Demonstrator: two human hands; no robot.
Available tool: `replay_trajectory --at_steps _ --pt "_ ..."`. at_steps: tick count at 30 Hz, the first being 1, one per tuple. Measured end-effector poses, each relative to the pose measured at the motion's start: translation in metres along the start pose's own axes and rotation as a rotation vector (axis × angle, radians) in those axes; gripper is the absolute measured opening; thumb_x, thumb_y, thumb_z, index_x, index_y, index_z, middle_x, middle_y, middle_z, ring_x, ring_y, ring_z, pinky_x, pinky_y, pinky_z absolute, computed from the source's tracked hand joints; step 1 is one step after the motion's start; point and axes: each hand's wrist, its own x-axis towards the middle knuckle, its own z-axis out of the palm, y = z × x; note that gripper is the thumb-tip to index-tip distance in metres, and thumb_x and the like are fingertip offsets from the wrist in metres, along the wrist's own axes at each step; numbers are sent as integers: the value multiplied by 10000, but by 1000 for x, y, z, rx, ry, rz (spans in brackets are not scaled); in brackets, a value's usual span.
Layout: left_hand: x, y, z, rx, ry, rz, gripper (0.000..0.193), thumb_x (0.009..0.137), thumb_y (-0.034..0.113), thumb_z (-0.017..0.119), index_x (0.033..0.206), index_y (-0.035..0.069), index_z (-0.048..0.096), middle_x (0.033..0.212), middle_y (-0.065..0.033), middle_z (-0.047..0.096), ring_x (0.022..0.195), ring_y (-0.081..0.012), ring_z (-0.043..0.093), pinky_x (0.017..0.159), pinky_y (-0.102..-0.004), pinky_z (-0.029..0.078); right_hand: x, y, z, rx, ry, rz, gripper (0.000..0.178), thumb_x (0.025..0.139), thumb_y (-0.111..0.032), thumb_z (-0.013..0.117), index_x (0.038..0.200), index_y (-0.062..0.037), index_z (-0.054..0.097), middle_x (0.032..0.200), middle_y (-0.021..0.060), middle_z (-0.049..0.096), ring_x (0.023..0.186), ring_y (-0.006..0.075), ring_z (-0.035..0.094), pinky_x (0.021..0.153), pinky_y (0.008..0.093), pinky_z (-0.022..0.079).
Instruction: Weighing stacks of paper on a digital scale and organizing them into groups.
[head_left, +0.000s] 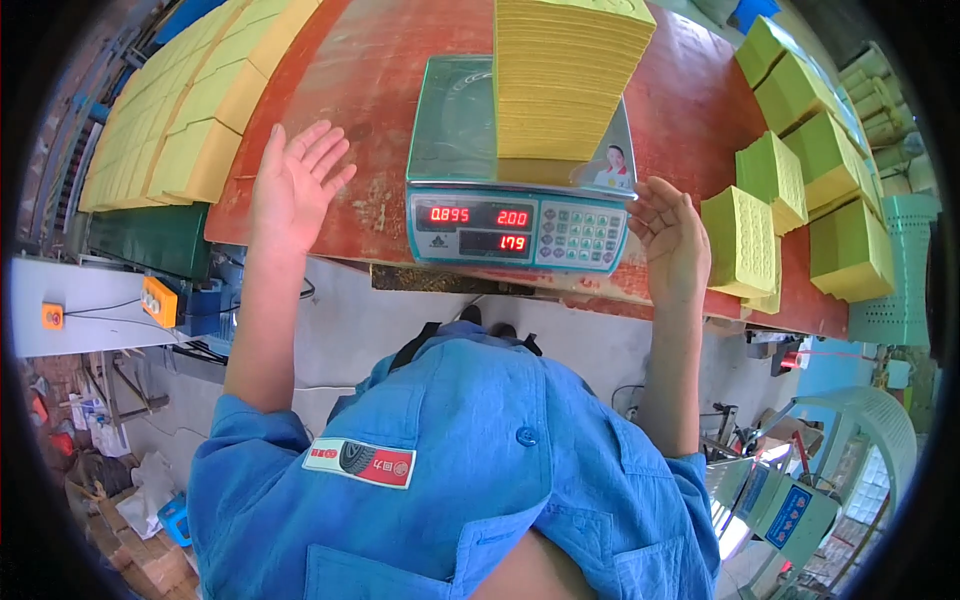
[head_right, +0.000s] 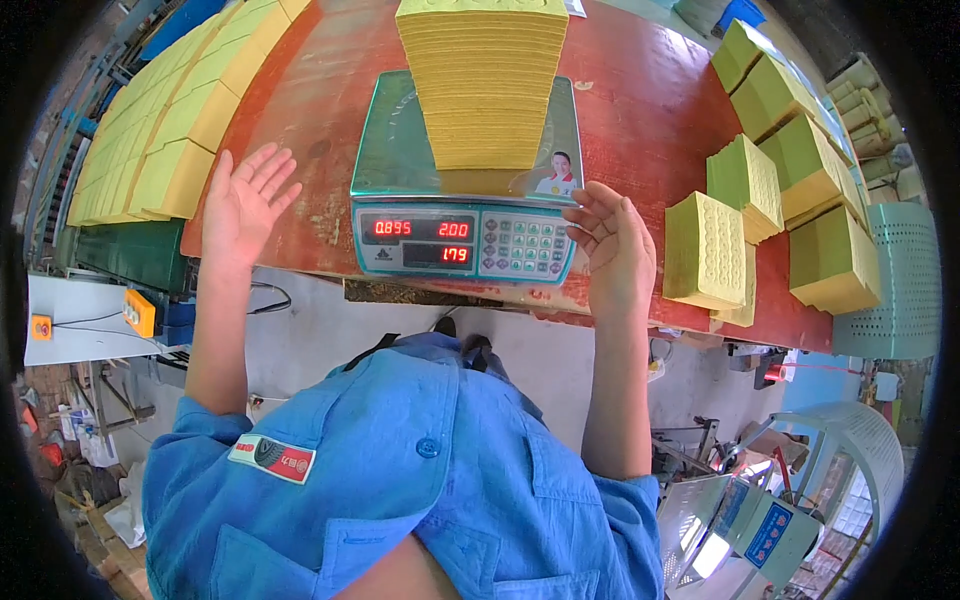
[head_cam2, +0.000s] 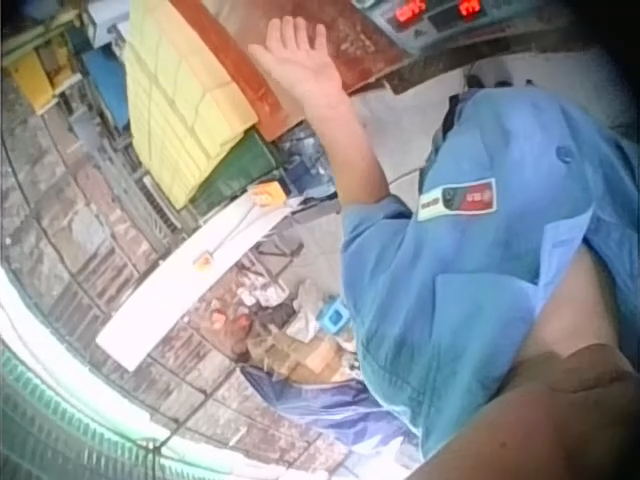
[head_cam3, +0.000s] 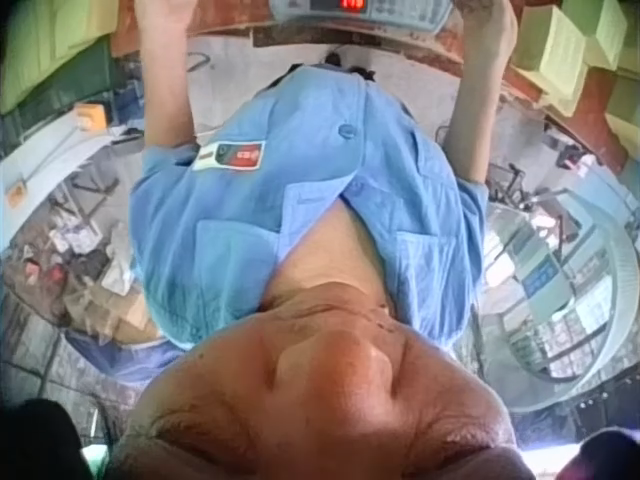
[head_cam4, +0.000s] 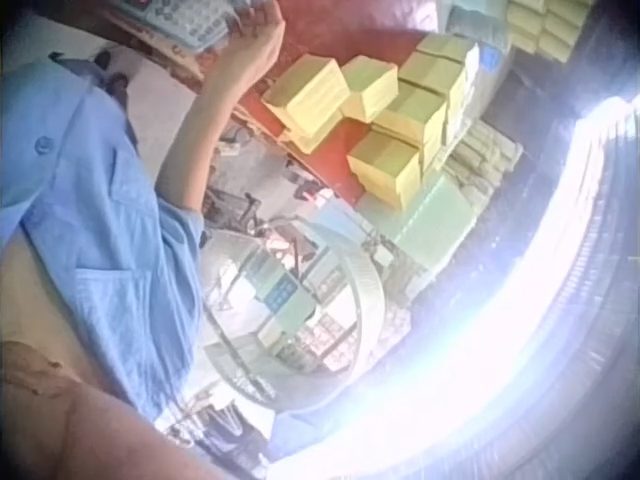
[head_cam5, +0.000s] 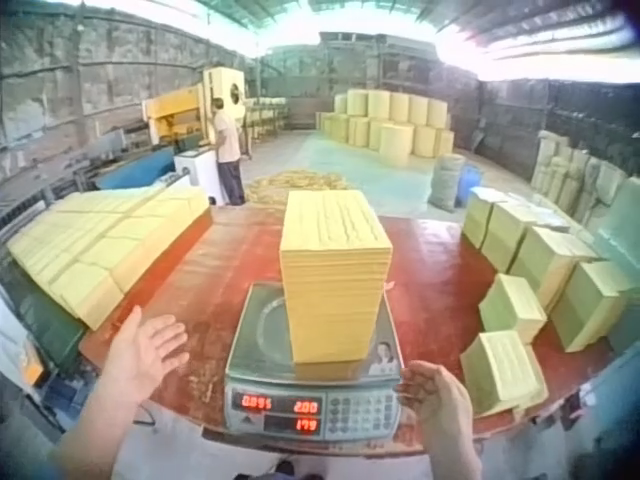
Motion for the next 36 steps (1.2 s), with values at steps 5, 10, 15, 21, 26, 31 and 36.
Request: replay_trajectory --at_steps 5,10,15,21,26,31,36 --pt "22 14 23 93 -205 74 637 1019 522 384 1344 -20 466 1387 -199 498 1320 -284 450 1090 -459 368 16 6 12 -1 -14 -37 407 1036 -296 429 1211 32 595 1124 139 663 987 231 636 866 366 492" --pt "58 35 90 94 -311 -50 728 956 599 470 1383 12 420 1399 -201 487 1304 -299 462 1073 -528 367 55 -15 30 -162 122 -107 387 1005 -307 504 1199 9 616 1134 115 661 1036 222 634 902 355 494" --pt "107 55 163 330 -468 -5 971 873 712 503 1548 73 222 1476 -174 393 1262 -268 480 874 -488 462 179 19 50 -412 24 -535 434 991 -343 522 1252 -10 618 1303 109 602 1231 235 535 1072 357 392" --pt "138 40 188 634 -600 -44 625 901 569 593 1371 164 516 1231 -6 628 1119 -188 580 848 -409 482 189 38 99 -104 -187 -120 546 1028 -440 424 1266 22 593 1291 134 609 1202 237 547 1049 350 396" --pt "97 44 184 527 -687 -272 584 922 452 610 1370 93 505 1242 -82 634 1090 -208 636 903 -381 522 140 47 81 -315 -43 -298 485 1034 -384 413 1219 28 590 1180 174 641 1137 261 583 995 349 420" --pt "81 45 173 574 -804 -335 580 949 392 575 1380 17 475 1282 -142 616 1103 -223 645 933 -368 527 29 51 66 -455 300 -548 380 1010 -279 477 1187 42 576 1102 167 647 1097 258 602 958 344 439" --pt "99 42 184 577 -834 -438 551 942 367 607 1356 18 507 1242 -136 639 1084 -217 650 939 -362 522 -48 82 42 -70 101 209 365 1030 -309 467 1197 -17 610 1150 111 651 1064 197 615 931 344 481"
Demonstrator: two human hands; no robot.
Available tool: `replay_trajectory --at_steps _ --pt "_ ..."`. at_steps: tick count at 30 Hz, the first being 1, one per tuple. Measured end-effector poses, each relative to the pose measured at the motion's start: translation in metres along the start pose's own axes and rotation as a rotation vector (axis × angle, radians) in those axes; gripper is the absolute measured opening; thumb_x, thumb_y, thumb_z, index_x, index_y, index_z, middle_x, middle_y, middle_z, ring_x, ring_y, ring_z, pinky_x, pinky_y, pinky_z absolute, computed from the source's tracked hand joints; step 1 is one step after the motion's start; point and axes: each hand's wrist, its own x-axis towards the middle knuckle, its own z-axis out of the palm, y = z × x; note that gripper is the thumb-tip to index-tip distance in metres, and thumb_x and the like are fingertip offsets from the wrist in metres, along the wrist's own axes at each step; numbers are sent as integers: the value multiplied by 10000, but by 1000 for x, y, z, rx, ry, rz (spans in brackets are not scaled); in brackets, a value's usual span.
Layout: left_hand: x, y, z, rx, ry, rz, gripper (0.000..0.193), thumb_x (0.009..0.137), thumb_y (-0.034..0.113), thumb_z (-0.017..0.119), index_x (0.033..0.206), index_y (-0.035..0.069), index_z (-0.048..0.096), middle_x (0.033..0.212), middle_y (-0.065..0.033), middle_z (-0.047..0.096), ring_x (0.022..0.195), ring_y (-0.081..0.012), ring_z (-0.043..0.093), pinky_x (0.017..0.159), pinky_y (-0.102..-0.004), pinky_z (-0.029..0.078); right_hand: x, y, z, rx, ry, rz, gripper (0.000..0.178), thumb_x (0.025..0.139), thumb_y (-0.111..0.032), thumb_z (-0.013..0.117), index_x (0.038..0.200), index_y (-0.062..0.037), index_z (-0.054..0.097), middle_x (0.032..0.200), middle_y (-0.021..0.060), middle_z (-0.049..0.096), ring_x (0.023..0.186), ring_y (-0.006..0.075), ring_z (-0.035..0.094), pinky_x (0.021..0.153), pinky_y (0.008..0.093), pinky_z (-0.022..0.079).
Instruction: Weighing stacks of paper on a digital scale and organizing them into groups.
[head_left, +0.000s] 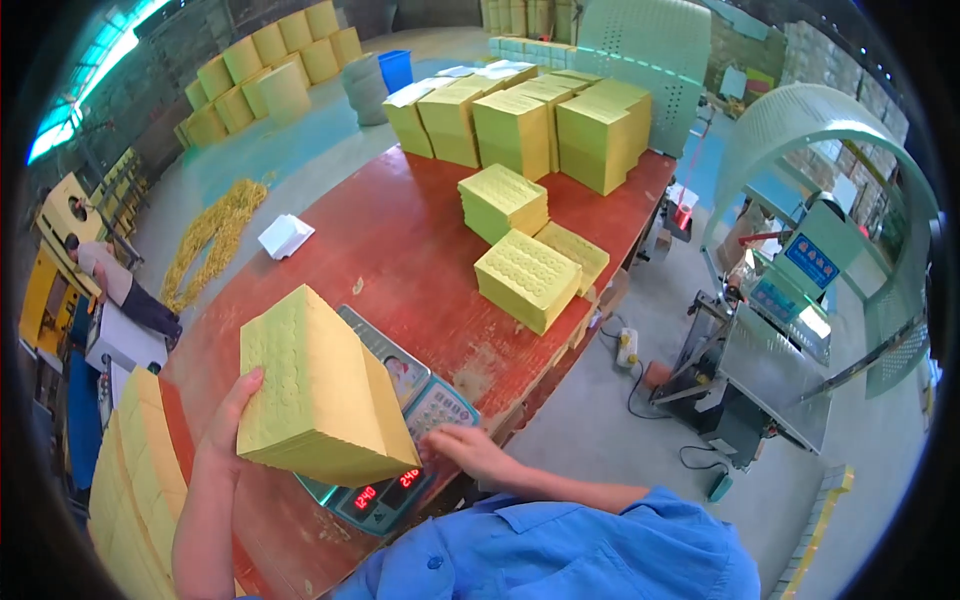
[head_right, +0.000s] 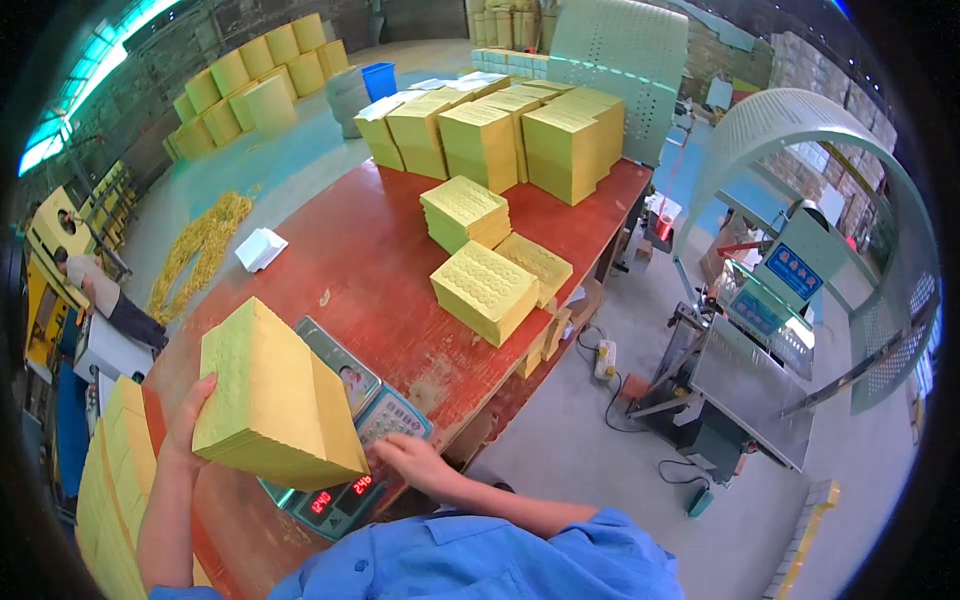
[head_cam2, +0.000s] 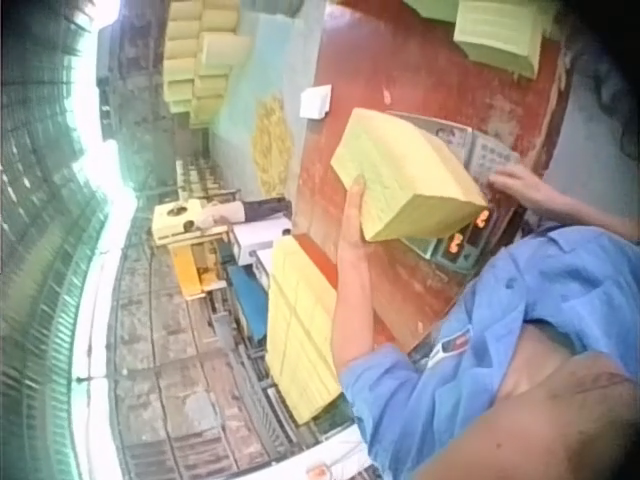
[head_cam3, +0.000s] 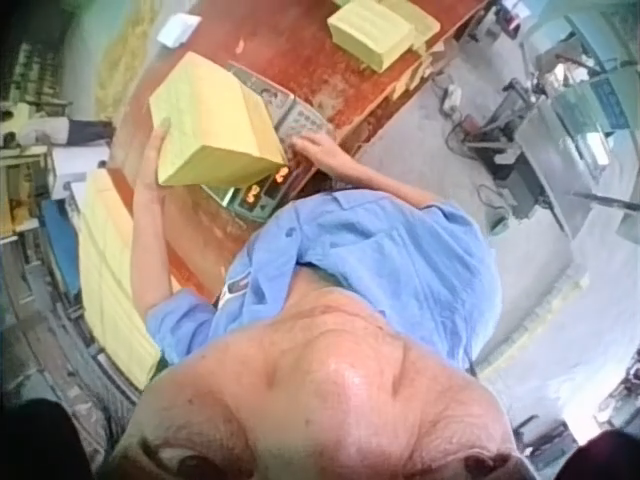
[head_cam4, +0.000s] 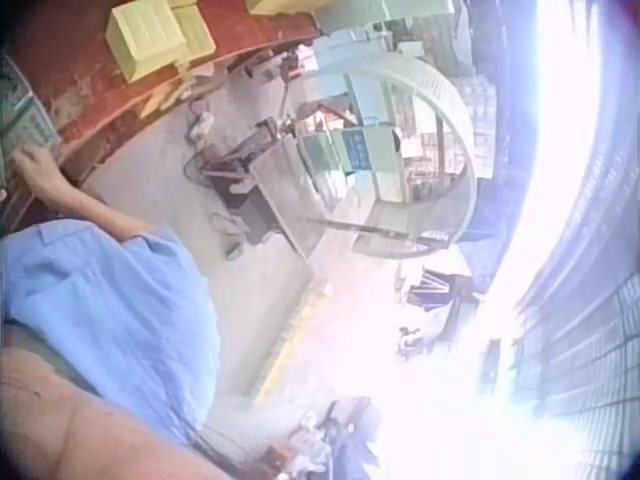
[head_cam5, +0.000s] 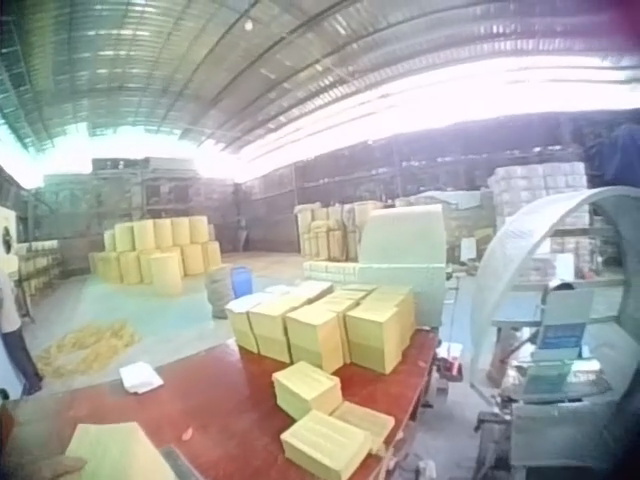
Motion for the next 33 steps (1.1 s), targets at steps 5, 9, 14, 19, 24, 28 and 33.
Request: replay_trajectory --at_steps 5,9,14,19,24,28,33 --pt "12 -1 14 4 -50 -15 549 949 375 581 1353 10 511 1237 -141 644 1069 -224 659 934 -363 527 17 8 7 545 -234 148 465 1035 -387 462 1330 -34 527 1254 81 609 1093 193 601 955 362 483" --pt "10 -2 22 5 -96 -20 568 935 380 600 1354 5 515 1254 -145 636 1088 -222 650 945 -353 518 28 14 3 548 -261 49 488 1030 -392 476 1372 -45 481 1276 80 593 1116 187 586 971 354 472" --pt "10 -19 -17 24 99 64 549 937 362 590 1349 5 526 1248 -144 637 1090 -215 646 937 -350 518 28 10 -21 30 -326 -120 464 992 -313 577 1361 -42 500 1256 60 580 1167 164 538 1003 333 431" --pt "13 -39 28 -70 294 176 530 957 361 552 1343 -1 528 1236 -122 643 1085 -209 641 896 -349 529 -11 -79 -69 185 -256 -306 512 909 -222 700 1307 8 474 1251 83 572 1156 166 530 992 341 429" --pt "95 -25 153 -225 158 304 510 950 396 561 1306 31 554 1202 -95 649 1059 -191 639 866 -342 536 -8 -136 -189 281 -153 -343 511 892 -238 710 1280 -5 474 1226 94 580 1150 165 542 992 335 430" --pt "166 -2 273 -232 13 338 504 936 424 584 1280 56 570 1180 -81 648 1055 -183 635 872 -334 533 -8 -204 -299 384 35 -420 423 951 -231 593 1289 -4 477 1216 97 596 1135 165 569 993 349 443" --pt "269 17 432 -167 -267 131 599 926 461 604 1369 75 489 1282 -84 594 1157 -203 589 989 -353 481 23 -236 -443 453 205 -466 376 1020 -233 457 1328 -22 508 1250 95 618 1171 179 571 1007 344 434"
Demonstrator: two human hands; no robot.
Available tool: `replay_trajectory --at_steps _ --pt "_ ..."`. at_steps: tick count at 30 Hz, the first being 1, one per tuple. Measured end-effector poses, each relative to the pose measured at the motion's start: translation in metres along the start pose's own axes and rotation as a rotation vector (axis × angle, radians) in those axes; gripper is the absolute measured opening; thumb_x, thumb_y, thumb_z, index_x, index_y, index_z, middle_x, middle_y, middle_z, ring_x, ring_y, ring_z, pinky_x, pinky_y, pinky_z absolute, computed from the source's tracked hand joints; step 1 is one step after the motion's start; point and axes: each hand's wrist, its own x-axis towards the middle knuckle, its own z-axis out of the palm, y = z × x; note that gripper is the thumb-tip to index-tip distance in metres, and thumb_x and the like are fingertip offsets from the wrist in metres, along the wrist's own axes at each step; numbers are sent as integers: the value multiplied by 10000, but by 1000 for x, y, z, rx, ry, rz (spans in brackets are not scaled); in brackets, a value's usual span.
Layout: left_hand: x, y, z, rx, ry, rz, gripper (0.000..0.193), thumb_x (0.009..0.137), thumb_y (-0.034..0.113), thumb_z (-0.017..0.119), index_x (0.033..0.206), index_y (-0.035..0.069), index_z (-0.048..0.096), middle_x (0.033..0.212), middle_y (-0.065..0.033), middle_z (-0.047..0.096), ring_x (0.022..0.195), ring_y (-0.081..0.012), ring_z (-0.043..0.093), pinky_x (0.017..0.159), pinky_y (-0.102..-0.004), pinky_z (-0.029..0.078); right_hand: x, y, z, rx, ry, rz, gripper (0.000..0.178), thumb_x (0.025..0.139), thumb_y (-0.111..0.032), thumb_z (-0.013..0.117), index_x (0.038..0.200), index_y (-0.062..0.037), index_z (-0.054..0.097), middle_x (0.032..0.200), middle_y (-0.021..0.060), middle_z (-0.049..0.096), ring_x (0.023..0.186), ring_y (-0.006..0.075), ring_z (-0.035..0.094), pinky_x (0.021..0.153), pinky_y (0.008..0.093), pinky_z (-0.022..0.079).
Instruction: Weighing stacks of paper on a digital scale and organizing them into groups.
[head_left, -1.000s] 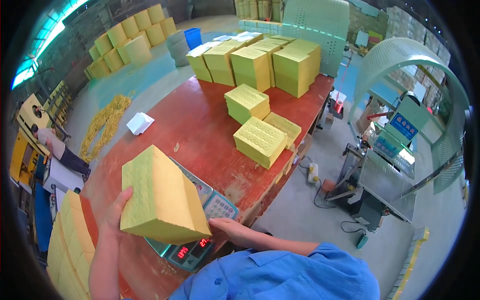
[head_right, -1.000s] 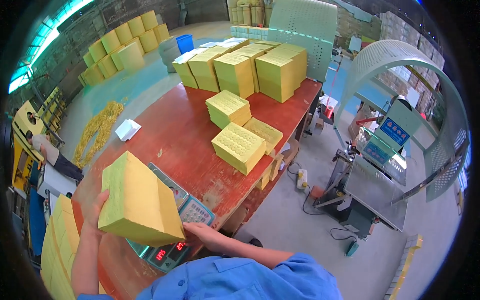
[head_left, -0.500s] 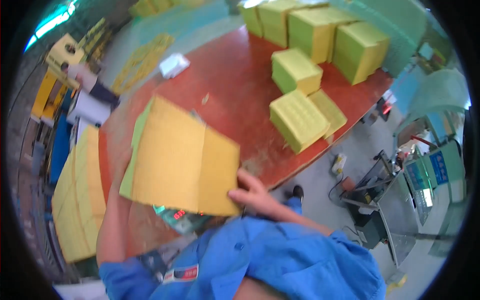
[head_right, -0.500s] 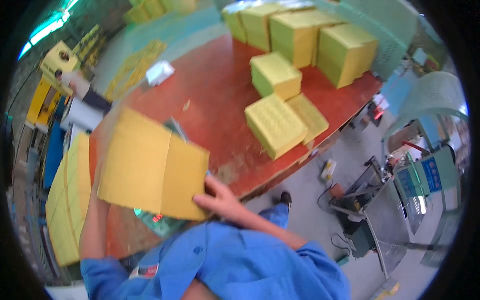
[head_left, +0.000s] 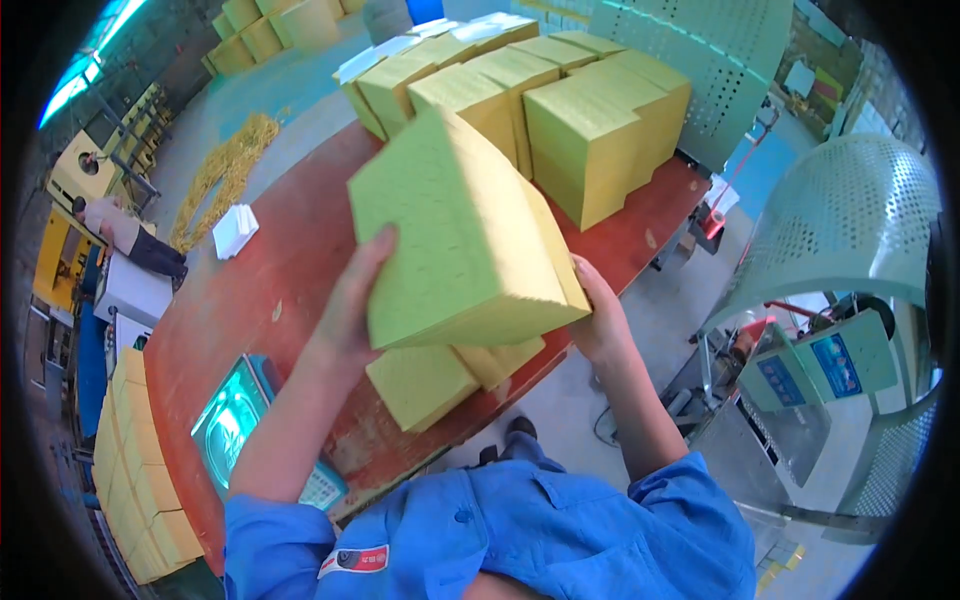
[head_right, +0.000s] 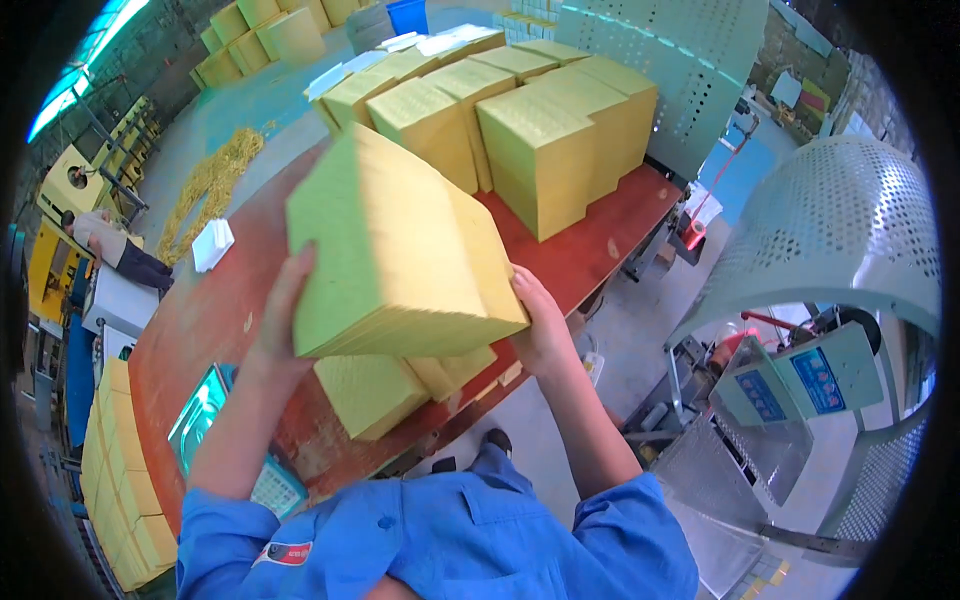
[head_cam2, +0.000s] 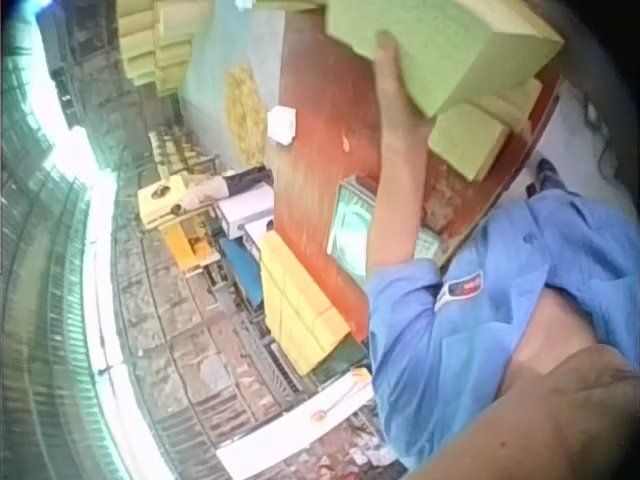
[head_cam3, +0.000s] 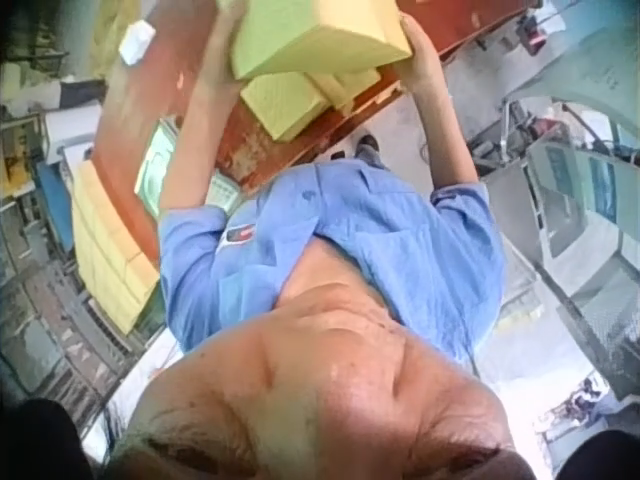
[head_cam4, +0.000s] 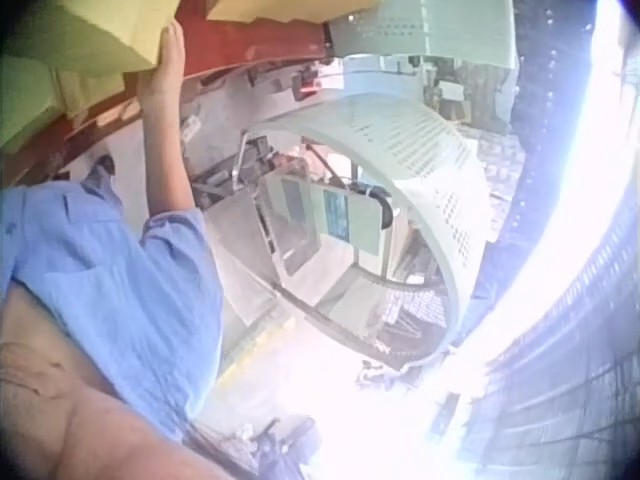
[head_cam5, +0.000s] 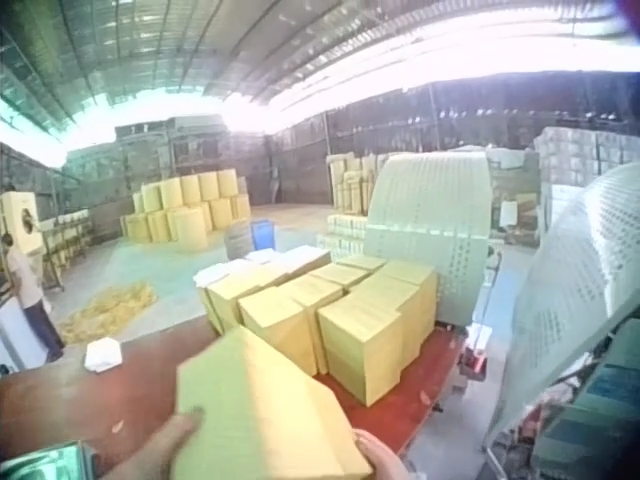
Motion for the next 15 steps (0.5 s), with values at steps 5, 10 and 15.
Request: replay_trajectory --at_steps 5,10,15 --pt "92 -30 23 -80 51 -76 630 912 446 633 1388 73 458 1323 -100 572 1205 -226 562 1030 -382 449 72 3 -66 48 129 206 444 1025 -358 432 1352 -74 529 1321 80 597 1213 206 535 1029 385 402" --pt "158 -48 25 -84 56 -72 587 912 401 645 1383 99 464 1320 -98 578 1213 -235 560 1044 -437 435 138 24 -113 38 149 312 467 1030 -394 433 1349 -65 528 1280 91 618 1192 223 553 1037 427 407" --pt "191 -62 32 -5 258 -195 548 956 494 500 1368 135 465 1305 -89 575 1161 -252 585 909 -558 503 123 41 -124 -425 352 -95 455 1008 -292 519 1350 7 508 1312 173 562 1204 254 524 1038 347 397"
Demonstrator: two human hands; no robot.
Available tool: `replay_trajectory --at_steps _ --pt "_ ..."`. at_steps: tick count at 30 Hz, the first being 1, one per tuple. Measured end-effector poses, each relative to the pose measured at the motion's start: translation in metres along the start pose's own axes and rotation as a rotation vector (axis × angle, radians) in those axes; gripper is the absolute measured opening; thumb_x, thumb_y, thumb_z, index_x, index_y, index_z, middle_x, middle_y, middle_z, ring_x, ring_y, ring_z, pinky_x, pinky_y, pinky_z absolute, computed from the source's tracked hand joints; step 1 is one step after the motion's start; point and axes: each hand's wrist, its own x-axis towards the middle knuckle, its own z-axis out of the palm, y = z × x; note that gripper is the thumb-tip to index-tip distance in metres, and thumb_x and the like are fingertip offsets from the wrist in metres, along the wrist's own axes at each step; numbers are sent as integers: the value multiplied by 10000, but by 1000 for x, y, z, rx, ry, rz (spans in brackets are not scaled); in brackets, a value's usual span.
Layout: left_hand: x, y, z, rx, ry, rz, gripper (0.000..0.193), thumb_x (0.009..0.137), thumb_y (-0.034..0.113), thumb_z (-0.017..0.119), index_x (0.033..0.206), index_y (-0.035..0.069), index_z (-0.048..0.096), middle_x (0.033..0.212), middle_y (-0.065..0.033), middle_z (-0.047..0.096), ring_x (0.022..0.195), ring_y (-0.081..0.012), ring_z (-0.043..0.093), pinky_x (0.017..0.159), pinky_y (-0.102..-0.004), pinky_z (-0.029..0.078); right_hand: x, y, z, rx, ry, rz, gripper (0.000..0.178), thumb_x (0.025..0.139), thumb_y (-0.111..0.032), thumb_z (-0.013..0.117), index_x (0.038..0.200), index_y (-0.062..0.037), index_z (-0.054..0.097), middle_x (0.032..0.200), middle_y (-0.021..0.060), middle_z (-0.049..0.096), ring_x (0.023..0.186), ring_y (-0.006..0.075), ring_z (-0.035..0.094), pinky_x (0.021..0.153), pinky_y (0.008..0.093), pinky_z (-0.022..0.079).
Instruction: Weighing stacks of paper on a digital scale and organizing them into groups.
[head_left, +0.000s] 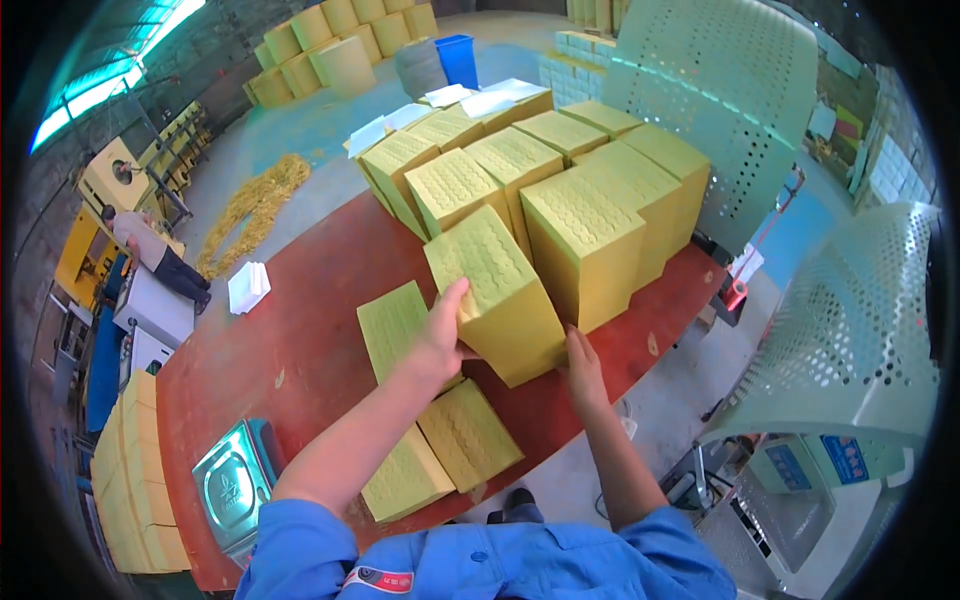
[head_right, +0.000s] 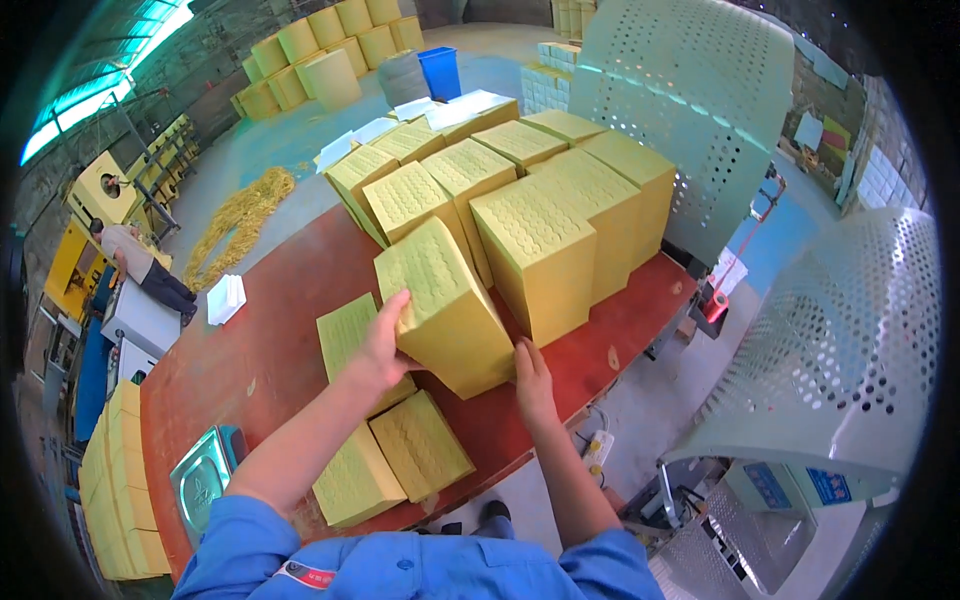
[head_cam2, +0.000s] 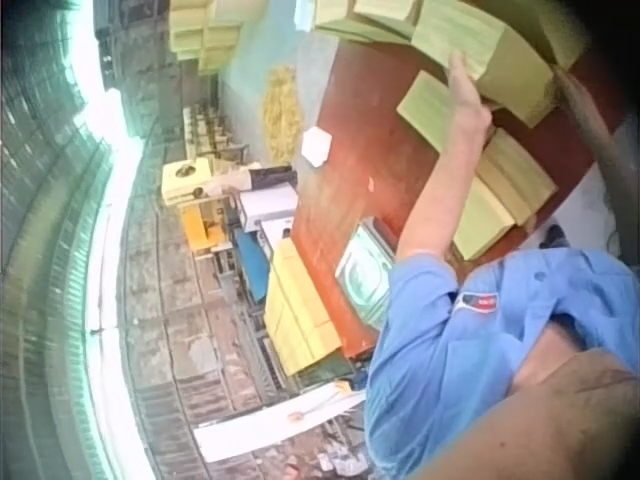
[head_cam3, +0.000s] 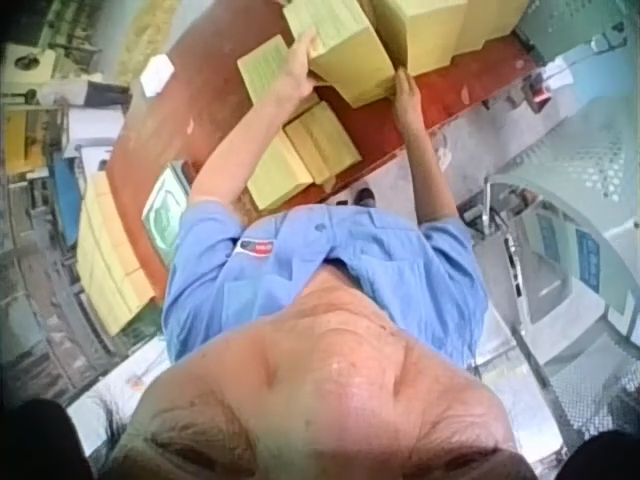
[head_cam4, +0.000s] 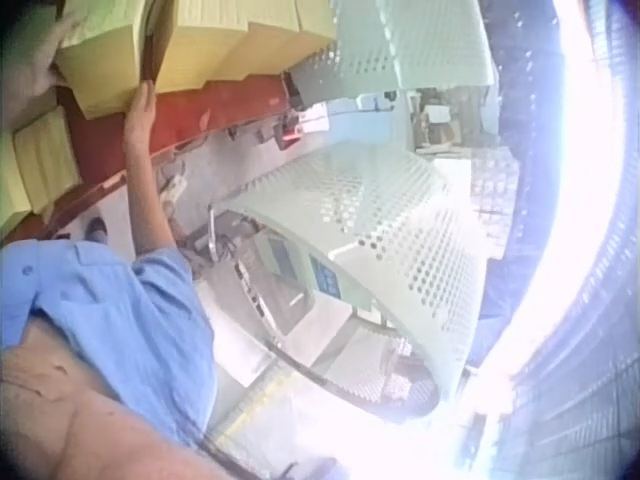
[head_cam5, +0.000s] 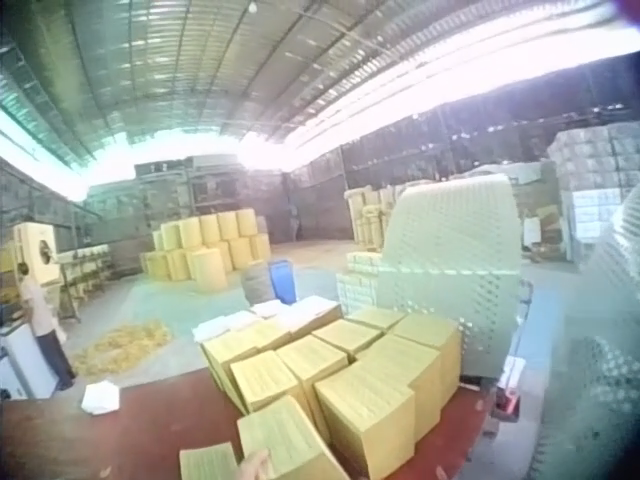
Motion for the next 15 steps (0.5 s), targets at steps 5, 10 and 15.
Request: replay_trajectory --at_steps 5,10,15 --pt "12 -28 -11 43 106 260 546 954 430 532 1388 120 414 1261 -88 585 1109 -226 609 805 -481 561 -72 -47 4 -317 -77 -130 161 944 -66 596 1098 -19 587 1024 32 610 952 114 577 828 235 457" --pt "39 -34 16 33 87 375 579 940 350 573 1382 23 392 1236 -143 583 1061 -222 611 819 -379 519 -45 -17 16 -249 -124 -186 84 911 -9 613 987 -22 580 873 8 607 834 83 567 765 241 466" --pt "92 -36 -12 184 281 328 650 885 454 596 1229 -86 484 1130 -245 584 1047 -301 599 844 -381 482 -30 -13 49 -181 -163 -216 127 894 16 611 1005 -18 560 953 29 592 889 107 556 800 258 460"
